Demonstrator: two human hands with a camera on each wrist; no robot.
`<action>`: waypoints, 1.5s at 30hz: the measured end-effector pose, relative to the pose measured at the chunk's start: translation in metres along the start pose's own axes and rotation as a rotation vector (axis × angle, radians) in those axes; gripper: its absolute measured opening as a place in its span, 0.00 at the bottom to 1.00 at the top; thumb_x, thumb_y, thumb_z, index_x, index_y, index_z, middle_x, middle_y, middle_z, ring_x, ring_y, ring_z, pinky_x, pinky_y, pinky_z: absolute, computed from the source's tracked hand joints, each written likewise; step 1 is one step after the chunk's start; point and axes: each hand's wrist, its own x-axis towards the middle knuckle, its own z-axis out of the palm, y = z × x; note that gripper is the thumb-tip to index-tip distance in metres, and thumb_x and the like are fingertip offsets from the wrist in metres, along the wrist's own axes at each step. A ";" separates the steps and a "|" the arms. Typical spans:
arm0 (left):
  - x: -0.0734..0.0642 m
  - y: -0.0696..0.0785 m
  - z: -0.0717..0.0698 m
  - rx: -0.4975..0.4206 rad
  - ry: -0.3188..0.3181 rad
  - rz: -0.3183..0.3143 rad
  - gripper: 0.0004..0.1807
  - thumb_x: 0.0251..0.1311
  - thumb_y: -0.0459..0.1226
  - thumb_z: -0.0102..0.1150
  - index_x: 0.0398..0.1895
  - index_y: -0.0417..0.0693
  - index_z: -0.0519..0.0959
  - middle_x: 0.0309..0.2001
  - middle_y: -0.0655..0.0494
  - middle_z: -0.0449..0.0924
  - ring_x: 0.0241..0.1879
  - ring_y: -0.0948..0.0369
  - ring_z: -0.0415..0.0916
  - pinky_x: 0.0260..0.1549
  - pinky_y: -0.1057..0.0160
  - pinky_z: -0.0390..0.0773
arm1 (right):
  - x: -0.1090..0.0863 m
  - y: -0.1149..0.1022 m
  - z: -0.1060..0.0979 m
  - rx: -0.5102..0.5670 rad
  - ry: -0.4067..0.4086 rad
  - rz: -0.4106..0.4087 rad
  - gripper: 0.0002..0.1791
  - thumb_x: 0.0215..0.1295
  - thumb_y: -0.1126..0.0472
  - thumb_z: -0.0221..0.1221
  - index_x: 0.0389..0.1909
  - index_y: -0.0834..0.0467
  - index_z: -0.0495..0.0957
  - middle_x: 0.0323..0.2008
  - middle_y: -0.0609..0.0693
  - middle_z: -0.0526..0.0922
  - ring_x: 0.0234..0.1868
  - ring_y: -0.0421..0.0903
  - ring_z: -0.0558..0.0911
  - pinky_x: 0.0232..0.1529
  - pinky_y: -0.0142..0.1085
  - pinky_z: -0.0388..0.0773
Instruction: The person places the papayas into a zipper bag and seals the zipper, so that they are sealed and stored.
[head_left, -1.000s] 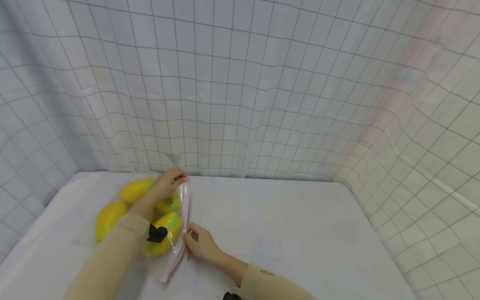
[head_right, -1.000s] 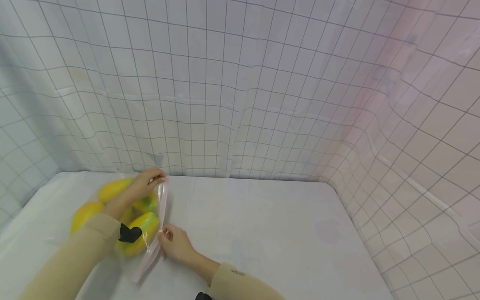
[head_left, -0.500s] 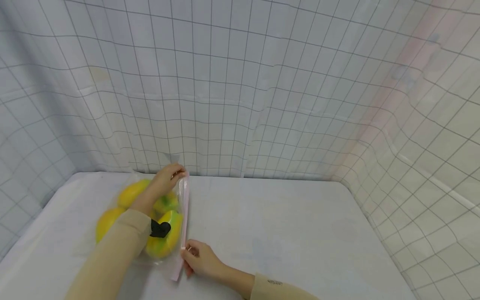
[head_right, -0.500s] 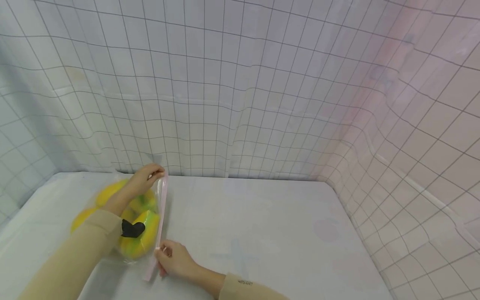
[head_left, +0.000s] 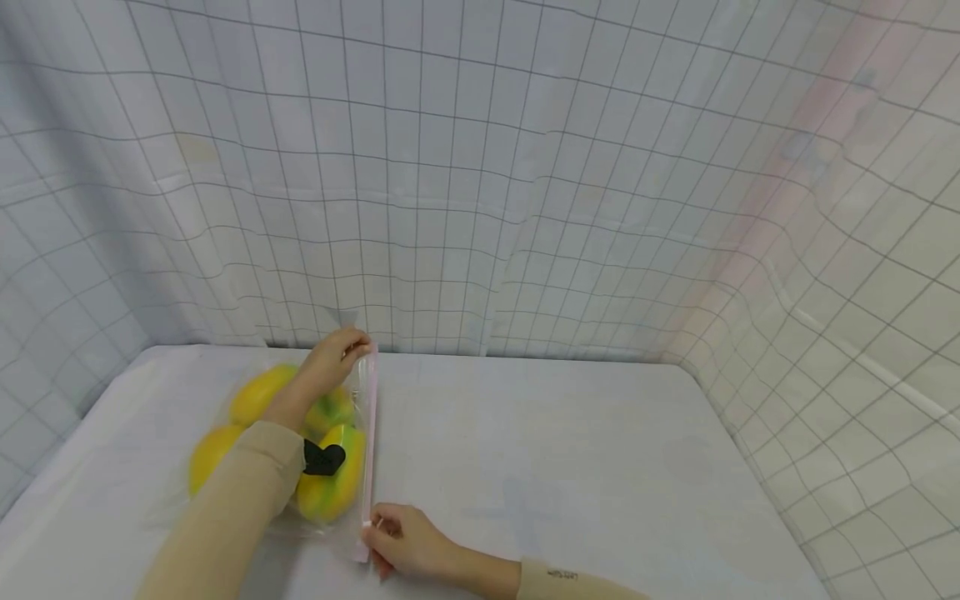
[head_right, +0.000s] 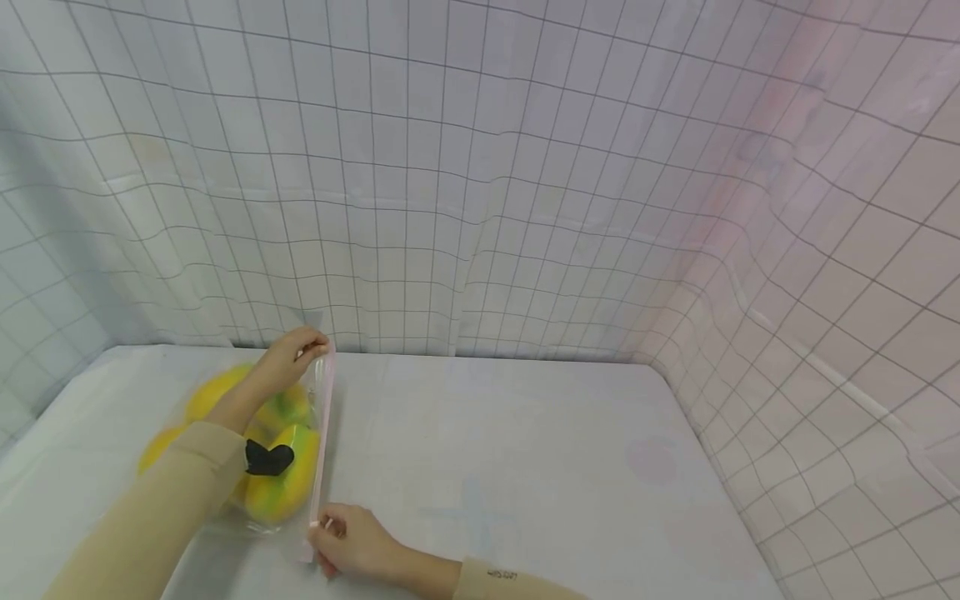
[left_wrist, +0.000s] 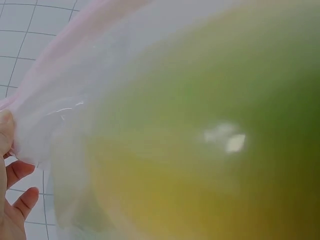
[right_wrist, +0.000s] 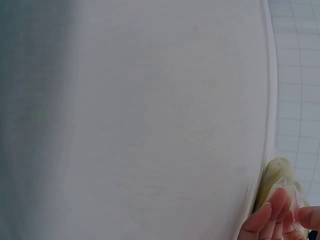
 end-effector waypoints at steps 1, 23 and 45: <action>0.000 0.000 0.000 -0.004 0.001 -0.003 0.11 0.67 0.34 0.45 0.43 0.36 0.75 0.39 0.45 0.72 0.36 0.52 0.67 0.35 0.55 0.71 | 0.000 0.000 0.000 -0.009 0.000 -0.013 0.10 0.65 0.62 0.50 0.26 0.62 0.68 0.12 0.50 0.72 0.10 0.31 0.70 0.12 0.23 0.70; -0.006 -0.007 0.006 -0.231 -0.001 -0.134 0.19 0.66 0.44 0.46 0.47 0.36 0.73 0.47 0.40 0.71 0.43 0.50 0.64 0.41 0.52 0.69 | 0.004 0.003 -0.027 -0.056 0.014 0.110 0.08 0.58 0.61 0.60 0.25 0.61 0.74 0.15 0.47 0.77 0.11 0.36 0.72 0.12 0.24 0.66; -0.008 -0.006 0.007 -0.223 0.053 -0.143 0.18 0.65 0.43 0.48 0.44 0.36 0.75 0.45 0.40 0.73 0.44 0.48 0.67 0.43 0.50 0.70 | 0.065 -0.036 -0.060 0.189 0.388 -0.081 0.21 0.57 0.72 0.58 0.53 0.68 0.71 0.32 0.56 0.76 0.28 0.50 0.80 0.32 0.42 0.83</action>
